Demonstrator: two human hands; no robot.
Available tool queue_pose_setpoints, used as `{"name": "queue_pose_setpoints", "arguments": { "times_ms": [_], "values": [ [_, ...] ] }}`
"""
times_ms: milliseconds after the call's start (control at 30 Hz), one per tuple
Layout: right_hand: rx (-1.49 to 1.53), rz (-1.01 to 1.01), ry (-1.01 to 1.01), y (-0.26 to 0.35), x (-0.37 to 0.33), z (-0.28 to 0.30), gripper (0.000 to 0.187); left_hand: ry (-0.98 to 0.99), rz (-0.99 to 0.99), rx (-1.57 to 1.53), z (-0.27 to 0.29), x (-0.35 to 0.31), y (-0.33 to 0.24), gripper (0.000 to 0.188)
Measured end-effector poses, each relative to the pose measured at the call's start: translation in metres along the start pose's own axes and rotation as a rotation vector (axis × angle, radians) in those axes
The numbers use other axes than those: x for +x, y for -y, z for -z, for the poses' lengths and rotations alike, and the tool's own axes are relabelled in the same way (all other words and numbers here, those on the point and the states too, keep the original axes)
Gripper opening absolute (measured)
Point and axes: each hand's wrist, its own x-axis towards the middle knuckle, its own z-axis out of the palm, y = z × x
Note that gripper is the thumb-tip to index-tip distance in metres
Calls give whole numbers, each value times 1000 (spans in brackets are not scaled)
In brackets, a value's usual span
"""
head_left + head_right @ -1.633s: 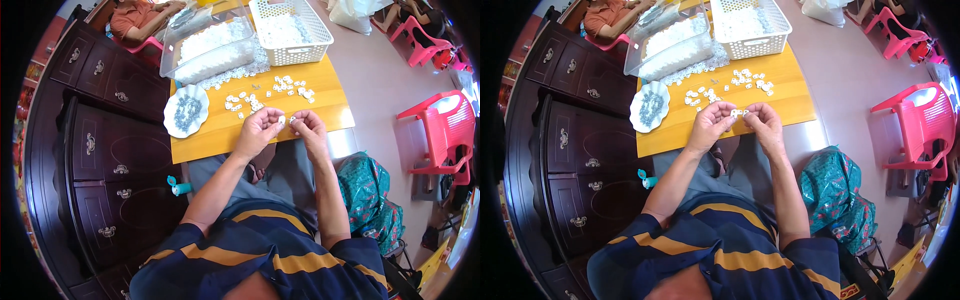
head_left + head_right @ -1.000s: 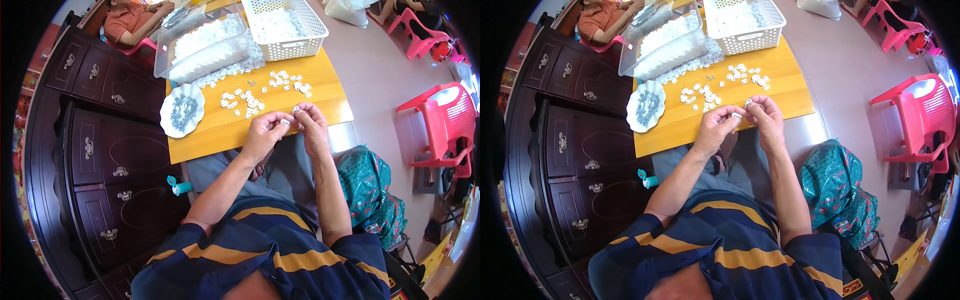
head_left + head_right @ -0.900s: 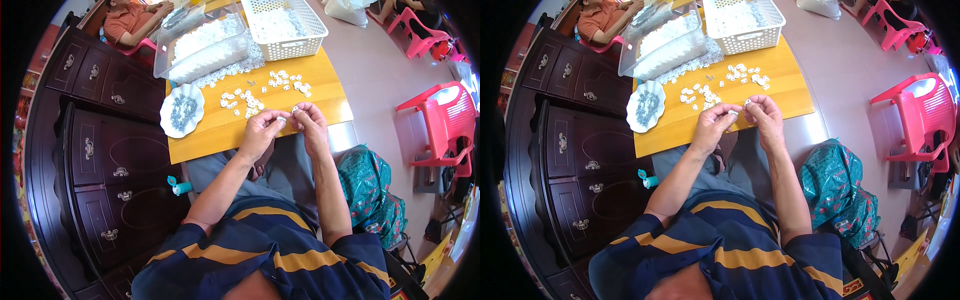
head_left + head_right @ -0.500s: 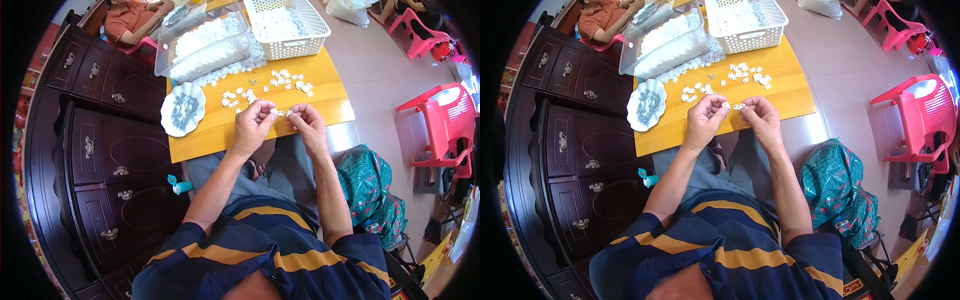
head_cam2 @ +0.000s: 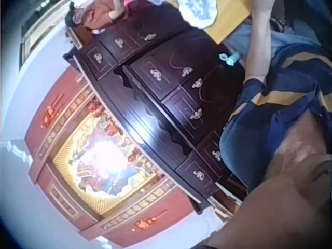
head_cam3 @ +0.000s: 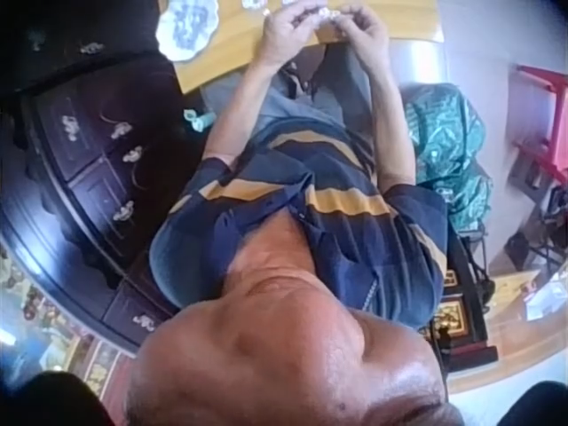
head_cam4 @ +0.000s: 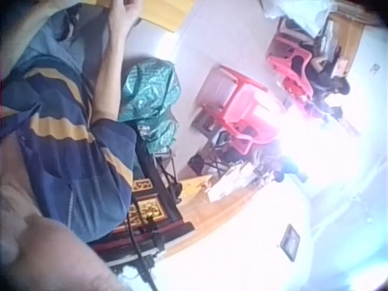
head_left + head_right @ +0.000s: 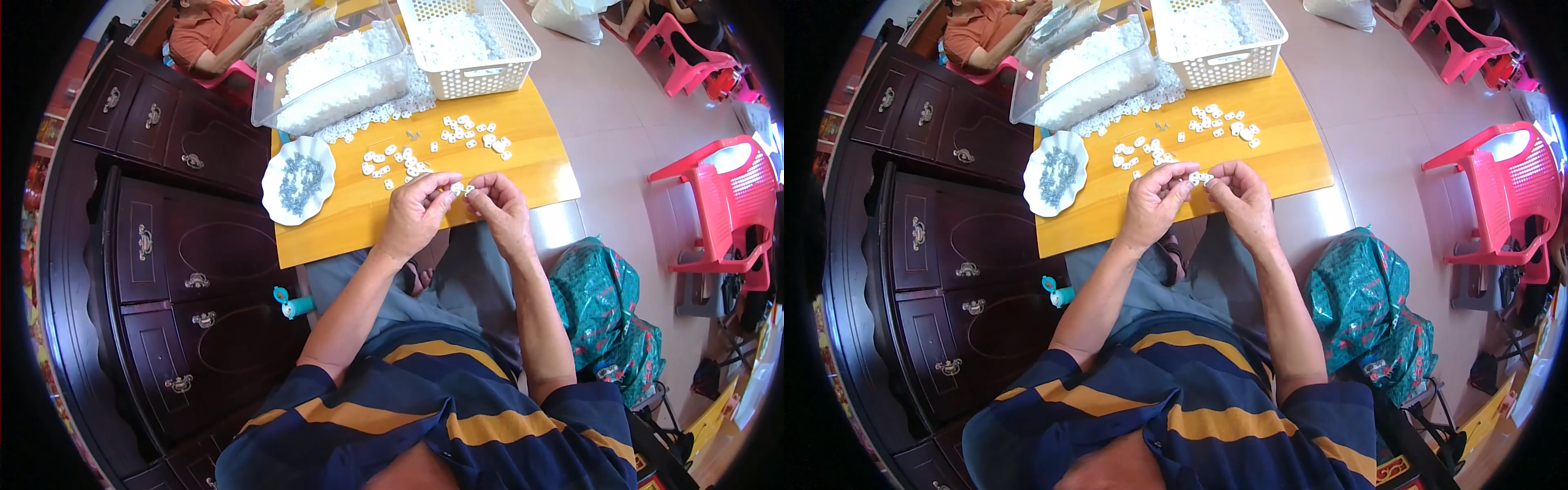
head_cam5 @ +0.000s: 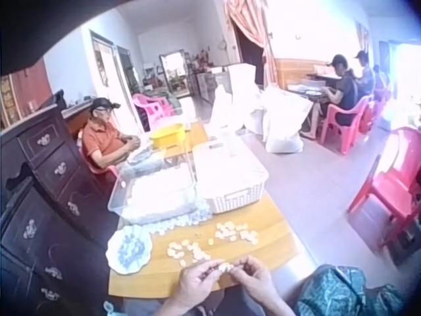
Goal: Assembling small plastic components by hand by inserting metal fasteners.
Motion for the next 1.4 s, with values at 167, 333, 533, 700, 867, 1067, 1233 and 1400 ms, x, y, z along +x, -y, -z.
{"name": "queue_pose_setpoints", "arguments": {
  "times_ms": [167,333,533,700,867,1067,1233,1400],
  "values": [
    [79,-14,-40,1,0,-2,13,-53,38,-114,-2,1,4,24],
    [63,-23,-19,3,-1,-2,12,13,7,-24,1,2,5,24],
    [66,-17,-15,2,-1,-4,12,23,15,-13,3,3,6,24],
    [70,-23,-9,2,-1,-5,11,45,37,-23,0,3,3,23],
    [46,-31,39,1,-1,-1,14,91,33,-23,3,10,-2,22],
    [54,-174,113,8,-1,2,17,220,-86,73,13,18,2,22],
    [112,-185,62,9,-1,3,16,206,14,181,7,19,-24,38],
    [227,-159,11,7,-1,-4,15,96,-194,472,-7,16,-23,43]
  ]
}}
